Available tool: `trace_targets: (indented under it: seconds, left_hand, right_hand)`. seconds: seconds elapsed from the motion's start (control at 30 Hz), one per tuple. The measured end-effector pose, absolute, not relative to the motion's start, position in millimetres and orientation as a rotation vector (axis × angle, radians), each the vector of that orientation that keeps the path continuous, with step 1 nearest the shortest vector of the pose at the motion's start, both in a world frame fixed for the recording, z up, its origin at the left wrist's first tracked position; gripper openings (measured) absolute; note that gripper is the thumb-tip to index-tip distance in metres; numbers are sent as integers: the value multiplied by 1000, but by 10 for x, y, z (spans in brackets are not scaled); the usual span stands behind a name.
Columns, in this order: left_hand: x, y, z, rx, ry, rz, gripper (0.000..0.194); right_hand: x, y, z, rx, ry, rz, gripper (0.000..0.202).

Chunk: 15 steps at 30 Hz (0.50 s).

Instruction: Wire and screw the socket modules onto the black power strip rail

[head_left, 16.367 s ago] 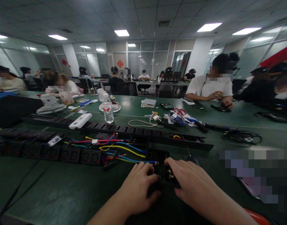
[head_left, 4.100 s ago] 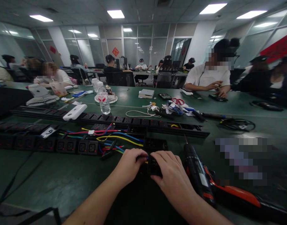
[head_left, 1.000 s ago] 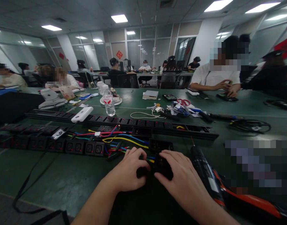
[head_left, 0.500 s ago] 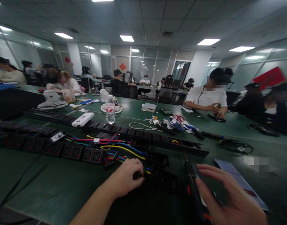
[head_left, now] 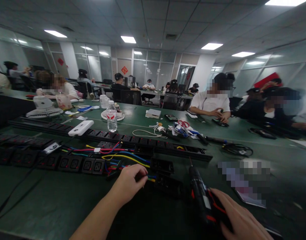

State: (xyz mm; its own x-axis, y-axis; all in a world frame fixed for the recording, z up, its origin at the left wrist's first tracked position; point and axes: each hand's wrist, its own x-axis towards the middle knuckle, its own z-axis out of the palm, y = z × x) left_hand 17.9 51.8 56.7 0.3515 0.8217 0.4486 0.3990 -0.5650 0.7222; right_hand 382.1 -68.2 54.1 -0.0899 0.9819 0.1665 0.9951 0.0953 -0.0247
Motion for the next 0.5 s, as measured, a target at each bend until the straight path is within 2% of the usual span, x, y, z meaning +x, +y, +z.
trace_targets:
  seconds: [0.23, 0.5]
  left_hand:
    - [181, 581, 497, 2046, 1167, 1169, 3]
    - [173, 627, 444, 2024, 1221, 1212, 7]
  right_hand:
    - [3559, -449, 791, -2128, -2307, 38, 77]
    - [3658, -597, 880, -2003, -2195, 76, 68]
